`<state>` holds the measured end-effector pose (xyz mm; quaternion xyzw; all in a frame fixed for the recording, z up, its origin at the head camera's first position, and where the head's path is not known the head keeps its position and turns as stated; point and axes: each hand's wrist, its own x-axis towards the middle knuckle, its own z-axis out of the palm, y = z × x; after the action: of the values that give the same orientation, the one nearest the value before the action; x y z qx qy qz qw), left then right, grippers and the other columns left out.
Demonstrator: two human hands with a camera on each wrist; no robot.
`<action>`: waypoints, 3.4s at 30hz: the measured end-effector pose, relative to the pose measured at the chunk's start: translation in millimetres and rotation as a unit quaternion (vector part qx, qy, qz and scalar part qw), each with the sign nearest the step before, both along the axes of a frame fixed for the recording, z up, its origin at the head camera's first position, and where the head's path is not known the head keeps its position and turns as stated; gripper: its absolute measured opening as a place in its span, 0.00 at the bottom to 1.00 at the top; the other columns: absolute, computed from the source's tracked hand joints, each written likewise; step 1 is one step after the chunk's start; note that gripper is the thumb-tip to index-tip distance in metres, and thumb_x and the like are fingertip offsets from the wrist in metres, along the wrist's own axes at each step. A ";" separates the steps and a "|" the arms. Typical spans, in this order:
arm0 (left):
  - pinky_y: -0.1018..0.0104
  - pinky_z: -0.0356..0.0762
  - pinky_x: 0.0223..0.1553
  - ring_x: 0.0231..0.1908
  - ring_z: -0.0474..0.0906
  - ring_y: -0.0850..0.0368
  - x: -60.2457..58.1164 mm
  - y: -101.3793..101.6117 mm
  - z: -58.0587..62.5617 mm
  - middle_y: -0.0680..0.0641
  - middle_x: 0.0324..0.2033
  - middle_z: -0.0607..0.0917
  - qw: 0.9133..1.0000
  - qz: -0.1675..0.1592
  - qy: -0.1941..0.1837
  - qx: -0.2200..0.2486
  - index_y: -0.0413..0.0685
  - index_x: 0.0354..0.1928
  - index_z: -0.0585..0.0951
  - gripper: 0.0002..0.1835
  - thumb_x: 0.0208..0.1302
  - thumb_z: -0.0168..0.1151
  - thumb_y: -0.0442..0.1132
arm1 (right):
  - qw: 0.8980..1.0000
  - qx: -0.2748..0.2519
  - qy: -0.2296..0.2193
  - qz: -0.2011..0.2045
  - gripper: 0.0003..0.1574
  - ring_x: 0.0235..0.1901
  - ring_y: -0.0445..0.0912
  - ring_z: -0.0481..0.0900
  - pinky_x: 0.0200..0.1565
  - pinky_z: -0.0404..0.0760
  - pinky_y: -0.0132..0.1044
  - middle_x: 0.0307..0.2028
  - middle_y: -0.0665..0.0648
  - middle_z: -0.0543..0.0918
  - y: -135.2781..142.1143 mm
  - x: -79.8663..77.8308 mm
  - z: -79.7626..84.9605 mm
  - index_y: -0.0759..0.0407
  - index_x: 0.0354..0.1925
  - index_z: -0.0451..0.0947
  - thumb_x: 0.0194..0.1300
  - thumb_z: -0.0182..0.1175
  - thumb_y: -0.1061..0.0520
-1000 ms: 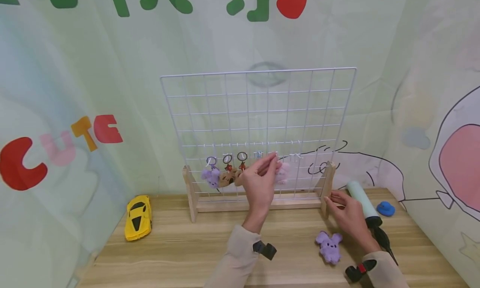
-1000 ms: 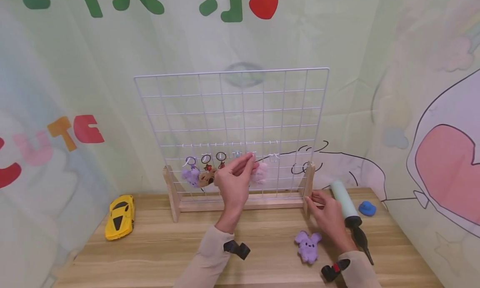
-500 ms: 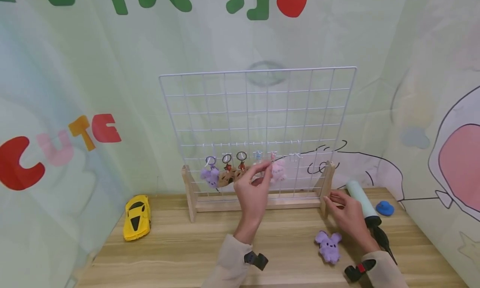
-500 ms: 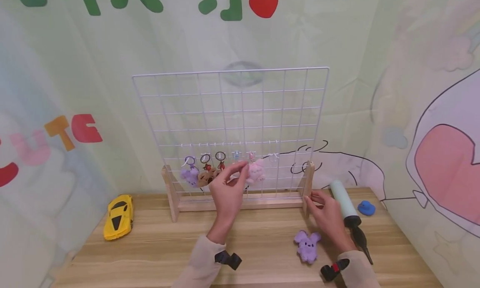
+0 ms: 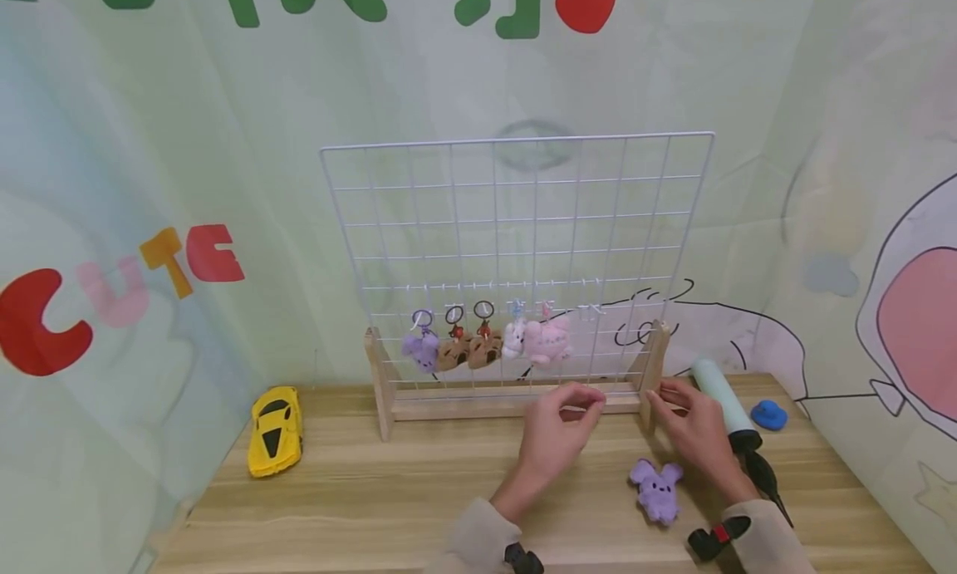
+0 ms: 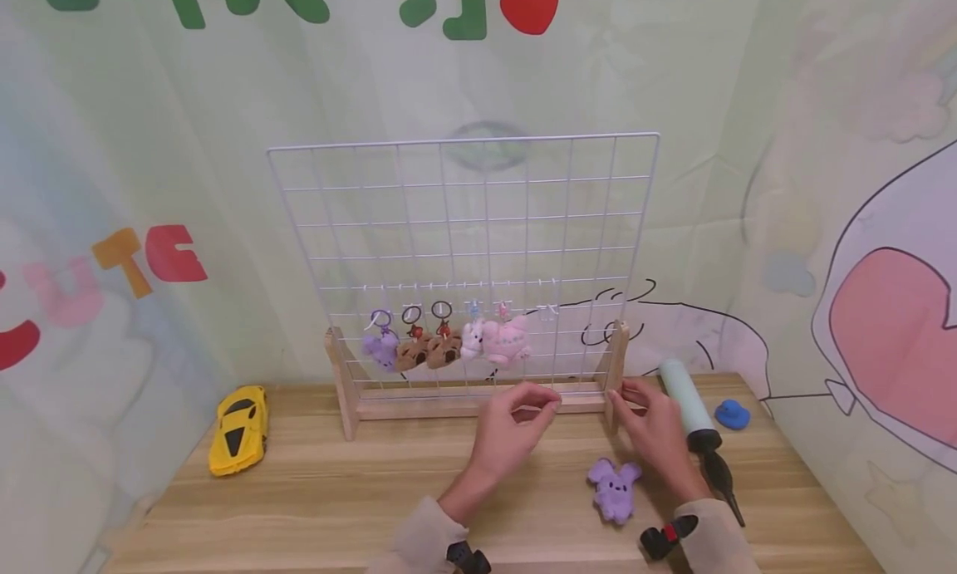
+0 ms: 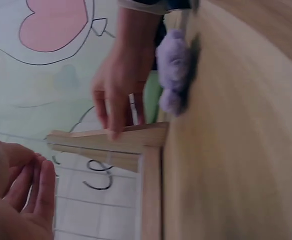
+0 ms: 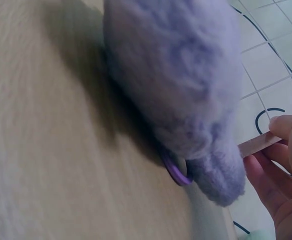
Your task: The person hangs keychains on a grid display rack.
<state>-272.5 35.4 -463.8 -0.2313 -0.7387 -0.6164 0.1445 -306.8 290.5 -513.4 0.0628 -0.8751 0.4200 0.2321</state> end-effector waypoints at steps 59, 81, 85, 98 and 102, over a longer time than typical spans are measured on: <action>0.80 0.72 0.35 0.36 0.72 0.70 5.0 16.0 -26.3 0.59 0.36 0.78 0.888 -0.182 -0.014 -0.423 0.53 0.47 0.77 0.24 0.50 0.73 0.24 | 1.000 0.006 -0.006 0.002 0.21 0.47 0.32 0.87 0.41 0.84 0.24 0.50 0.66 0.93 6.3 -5.3 -9.5 0.62 0.58 0.85 0.70 0.75 0.56; 0.77 0.81 0.51 0.42 0.84 0.75 -7.6 -13.1 -30.5 0.51 0.43 0.95 0.932 -0.219 -0.107 -0.270 0.49 0.52 0.82 0.12 0.71 0.71 0.32 | 1.000 -0.004 -0.018 0.014 0.21 0.52 0.60 0.92 0.43 0.93 0.41 0.52 0.70 0.91 6.8 -5.8 -11.0 0.65 0.58 0.84 0.72 0.73 0.56; 0.78 0.84 0.48 0.41 0.86 0.69 -9.0 -16.5 -27.0 0.46 0.45 0.93 0.933 -0.231 -0.139 -0.239 0.44 0.59 0.81 0.18 0.70 0.69 0.25 | 1.000 -0.010 -0.019 0.016 0.21 0.53 0.65 0.91 0.45 0.93 0.48 0.52 0.70 0.91 6.1 -5.2 -9.2 0.65 0.58 0.84 0.73 0.73 0.56; 0.76 0.85 0.47 0.43 0.89 0.59 -8.6 -24.7 -23.0 0.38 0.50 0.91 0.937 -0.245 -0.150 -0.198 0.45 0.68 0.79 0.37 0.58 0.61 0.12 | 0.999 -0.016 -0.028 0.010 0.20 0.52 0.59 0.91 0.45 0.93 0.43 0.52 0.69 0.92 6.0 -4.5 -8.2 0.64 0.58 0.85 0.73 0.73 0.56; 0.76 0.85 0.49 0.46 0.89 0.57 -8.3 -23.8 -23.0 0.39 0.50 0.91 0.937 -0.244 -0.148 -0.201 0.45 0.66 0.81 0.32 0.61 0.65 0.15 | 0.999 -0.018 -0.037 0.010 0.21 0.53 0.61 0.91 0.46 0.93 0.45 0.52 0.70 0.91 6.0 -2.7 -6.6 0.64 0.59 0.84 0.73 0.73 0.55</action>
<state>-280.8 11.6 -486.7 -0.3346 -0.7813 -0.4985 -0.1708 -309.6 296.5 -520.1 0.0516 -0.8746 0.4402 0.1966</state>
